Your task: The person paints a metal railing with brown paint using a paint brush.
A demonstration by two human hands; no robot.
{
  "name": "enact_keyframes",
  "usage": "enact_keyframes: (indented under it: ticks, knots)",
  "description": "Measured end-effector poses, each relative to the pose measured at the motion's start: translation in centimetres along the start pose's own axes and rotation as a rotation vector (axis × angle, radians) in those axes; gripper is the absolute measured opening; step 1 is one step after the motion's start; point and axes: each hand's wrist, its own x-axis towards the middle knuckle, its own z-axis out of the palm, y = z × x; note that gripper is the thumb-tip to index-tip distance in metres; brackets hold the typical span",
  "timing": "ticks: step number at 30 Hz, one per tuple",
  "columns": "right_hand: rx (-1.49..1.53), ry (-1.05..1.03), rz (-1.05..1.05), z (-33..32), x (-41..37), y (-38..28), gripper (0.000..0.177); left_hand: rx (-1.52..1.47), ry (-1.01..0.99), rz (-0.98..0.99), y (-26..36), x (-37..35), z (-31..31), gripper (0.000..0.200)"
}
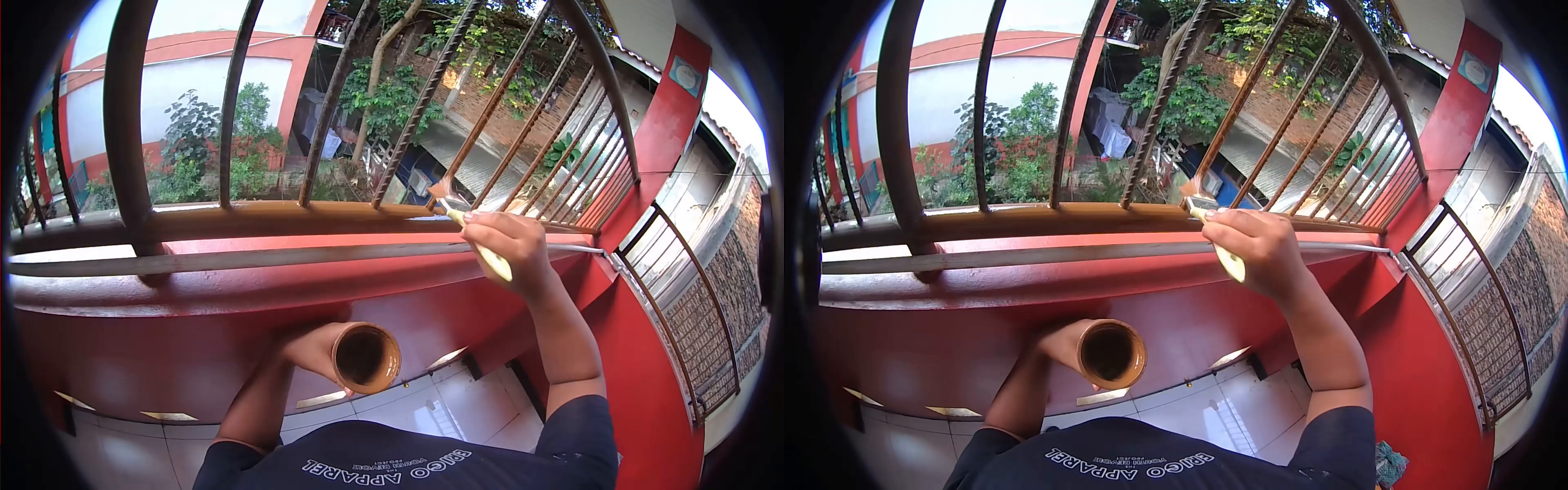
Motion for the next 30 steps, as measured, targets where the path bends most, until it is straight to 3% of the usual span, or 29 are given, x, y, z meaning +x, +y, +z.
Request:
enact_keyframes:
  ticks: [2, 5, 7, 10, 14, 15, 21, 23, 24, 25, 28, 30]
  knots:
    - [0.198, 0.078, 0.169, 0.3, -0.7, -0.7, 0.016, 0.008, 0.010, 0.003, -0.3, -0.2, -0.1, 0.091]
    - [0.270, 0.137, 0.213, 0.7, -0.7, -0.7, 0.019, 0.011, 0.012, 0.039, -0.8, -0.1, -0.2, 0.090]
    - [0.177, 0.131, 0.183, 0.8, -0.3, 0.5, 0.018, 0.009, 0.007, 0.050, -0.9, -0.1, -0.1, 0.090]
    - [-0.027, 0.367, 0.260, -0.2, -0.3, 2.2, 0.021, 0.017, -0.003, 0.050, -0.5, 0.0, -0.3, 0.090]
    - [-0.118, 0.083, 0.034, 2.1, -1.6, -0.5, 0.024, 0.006, -0.015, 0.058, -0.7, 0.0, -0.2, 0.091]
    - [-0.070, 0.013, 0.059, 2.3, -1.9, -1.5, 0.023, 0.009, -0.014, 0.056, -0.6, 0.0, -0.3, 0.091]
    - [0.348, 0.295, 0.460, 2.8, -1.8, -2.2, 0.014, 0.093, -0.016, 0.057, -0.4, -0.1, -0.4, 0.093]
    - [0.160, 0.271, 0.447, 3.2, -1.1, -1.9, 0.012, 0.070, -0.019, 0.044, -0.3, -0.1, -0.3, 0.092]
    - [0.197, 0.320, 0.535, 3.2, -1.3, -1.8, 0.011, 0.063, -0.017, 0.036, -0.2, -0.2, -0.5, 0.092]
    - [0.095, 0.338, 0.493, 2.8, -1.6, -1.2, 0.010, 0.065, -0.020, 0.045, 0.0, -0.3, -0.6, 0.092]
    - [0.211, 0.475, 0.522, 3.4, -1.4, -2.6, 0.011, 0.056, -0.022, 0.060, -0.2, -0.2, -0.3, 0.092]
    - [0.121, 0.390, 0.436, 4.7, -0.8, -3.5, 0.014, 0.064, -0.036, 0.041, -0.1, 0.0, -0.5, 0.093]
